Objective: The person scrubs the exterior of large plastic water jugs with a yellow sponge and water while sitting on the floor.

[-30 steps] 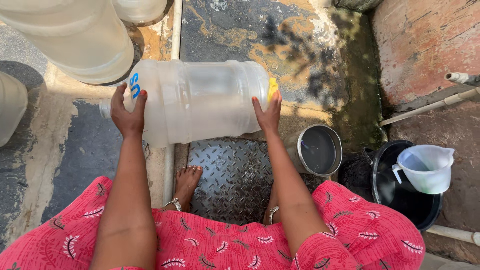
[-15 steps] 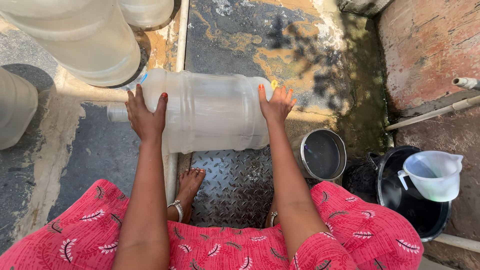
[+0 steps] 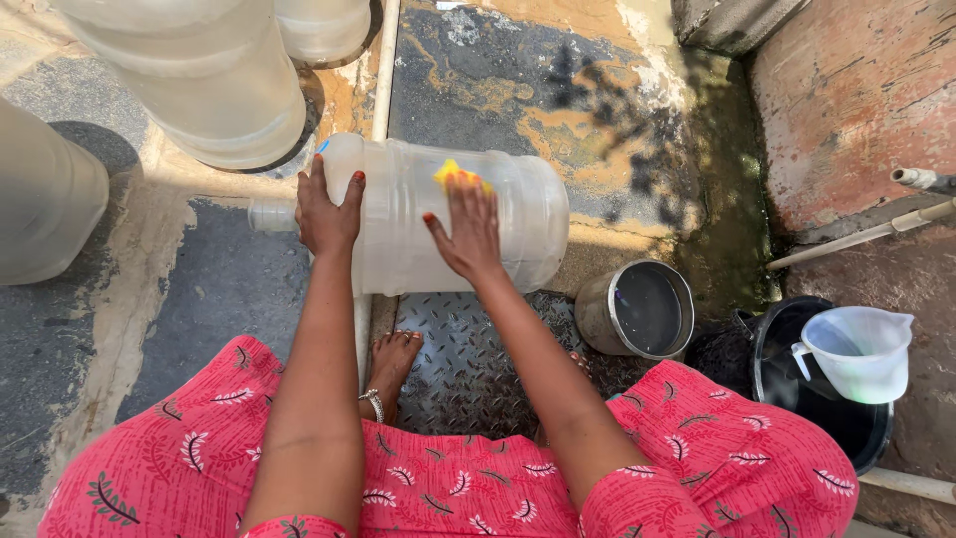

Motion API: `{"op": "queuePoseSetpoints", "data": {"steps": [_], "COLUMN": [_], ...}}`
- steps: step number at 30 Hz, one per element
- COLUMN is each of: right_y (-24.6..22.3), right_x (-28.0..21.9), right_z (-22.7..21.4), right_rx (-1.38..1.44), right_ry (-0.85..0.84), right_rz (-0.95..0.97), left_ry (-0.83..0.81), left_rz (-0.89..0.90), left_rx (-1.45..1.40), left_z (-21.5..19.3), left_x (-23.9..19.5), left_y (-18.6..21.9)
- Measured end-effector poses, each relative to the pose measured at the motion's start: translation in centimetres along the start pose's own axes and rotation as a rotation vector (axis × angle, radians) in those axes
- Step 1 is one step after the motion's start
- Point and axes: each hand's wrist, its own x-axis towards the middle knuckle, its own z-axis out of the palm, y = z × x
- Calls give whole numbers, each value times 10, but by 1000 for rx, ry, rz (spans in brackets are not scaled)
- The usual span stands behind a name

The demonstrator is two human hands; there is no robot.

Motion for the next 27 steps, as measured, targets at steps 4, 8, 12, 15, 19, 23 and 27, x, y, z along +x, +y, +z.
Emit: {"op": "queuePoseSetpoints", "data": {"steps": [4,8,12,15,19,23,27], "right_y": [99,58,-74,-92,-4,109,154], "right_x": [-8,6,-1,-13,-34,-50,-43], "right_z": [-49,-31,34,48,15,-9,4], "right_rx": [-177,-3,170,172,-3,-355,275], "right_ry": [-18,43,42,75,170,349,345], "right_rz": [319,332,-176,-262,-238,92,638], "left_ry": [-42,-30,-59,-70,-75,-91,-306], "left_rz": [-66,-45,-60,-66,-75,119,122], "left_rx": [37,45,35,13,33,-83,-932], "left_z": [1,-1,-4,-2,4,5,-10], "left_x": [11,12,15,13,25,41,19], "left_y": [14,16,16,11,9,-9,-55]}}
